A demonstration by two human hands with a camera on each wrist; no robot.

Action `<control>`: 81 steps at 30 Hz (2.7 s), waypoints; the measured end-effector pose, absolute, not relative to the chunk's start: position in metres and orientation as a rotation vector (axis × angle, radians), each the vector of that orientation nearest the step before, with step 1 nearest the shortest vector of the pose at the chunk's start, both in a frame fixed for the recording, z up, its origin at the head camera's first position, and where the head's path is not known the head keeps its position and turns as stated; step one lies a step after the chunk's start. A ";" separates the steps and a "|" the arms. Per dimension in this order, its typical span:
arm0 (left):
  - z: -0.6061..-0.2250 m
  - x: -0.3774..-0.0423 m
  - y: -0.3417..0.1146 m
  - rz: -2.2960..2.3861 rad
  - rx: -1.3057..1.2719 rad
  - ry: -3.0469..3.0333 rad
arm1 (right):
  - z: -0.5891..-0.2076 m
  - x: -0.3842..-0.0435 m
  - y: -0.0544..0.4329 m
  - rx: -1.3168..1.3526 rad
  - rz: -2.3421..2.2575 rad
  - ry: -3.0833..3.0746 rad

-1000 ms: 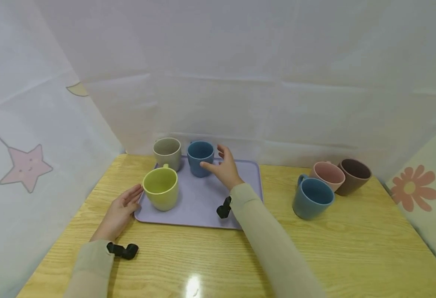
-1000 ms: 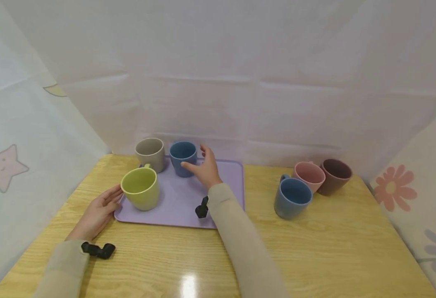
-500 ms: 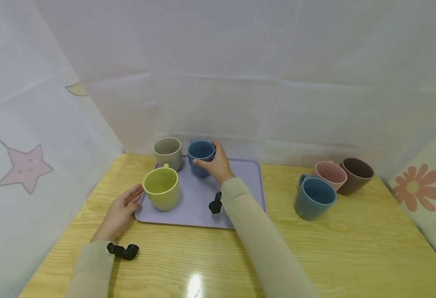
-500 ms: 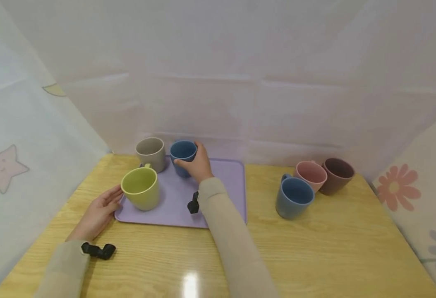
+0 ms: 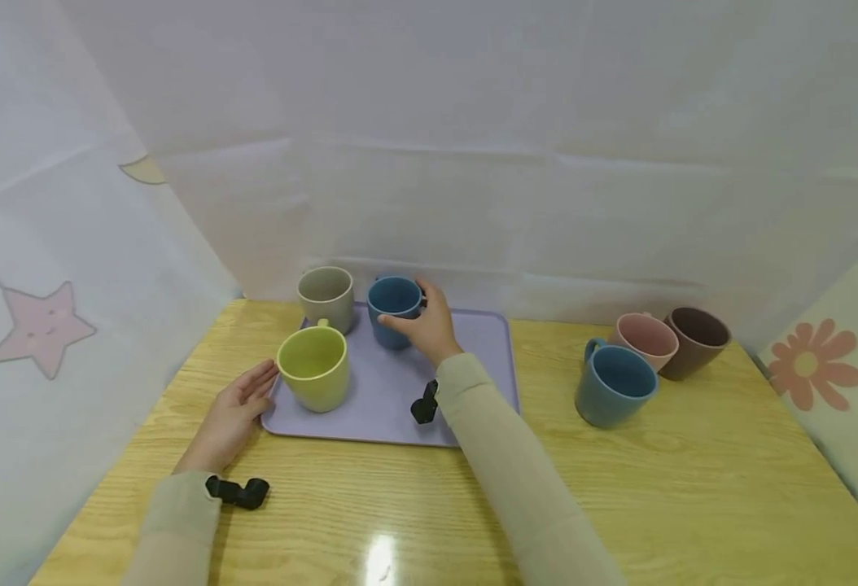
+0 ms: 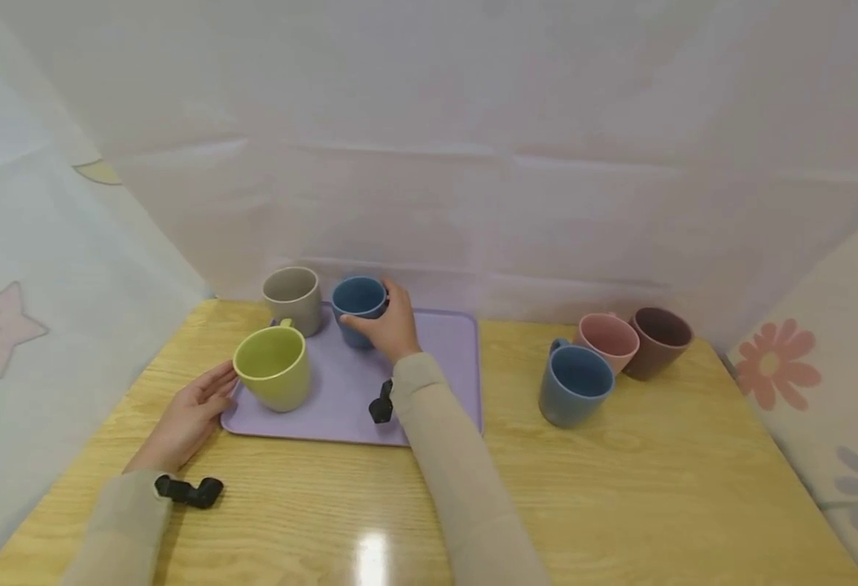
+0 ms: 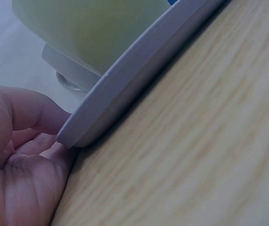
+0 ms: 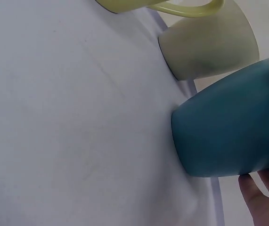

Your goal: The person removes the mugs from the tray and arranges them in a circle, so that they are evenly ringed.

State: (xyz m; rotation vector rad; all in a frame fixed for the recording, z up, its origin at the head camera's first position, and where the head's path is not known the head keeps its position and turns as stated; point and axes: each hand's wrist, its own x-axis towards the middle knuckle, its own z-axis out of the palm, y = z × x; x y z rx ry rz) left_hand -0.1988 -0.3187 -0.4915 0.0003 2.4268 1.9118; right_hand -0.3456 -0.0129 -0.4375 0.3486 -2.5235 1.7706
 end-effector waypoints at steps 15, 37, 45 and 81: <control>-0.492 -0.201 -0.320 1.955 -0.002 2.393 | -0.440 -0.333 -0.009 0.286 1.928 -2.424; -0.493 -0.197 -0.319 1.954 0.016 2.386 | -0.450 -0.307 0.005 0.231 1.885 -2.423; -0.492 -0.196 -0.317 1.958 0.011 2.387 | -0.449 -0.288 0.024 0.195 1.805 -2.436; -0.488 -0.202 -0.321 1.963 -0.008 2.386 | -0.396 -0.225 0.117 0.160 1.704 -2.243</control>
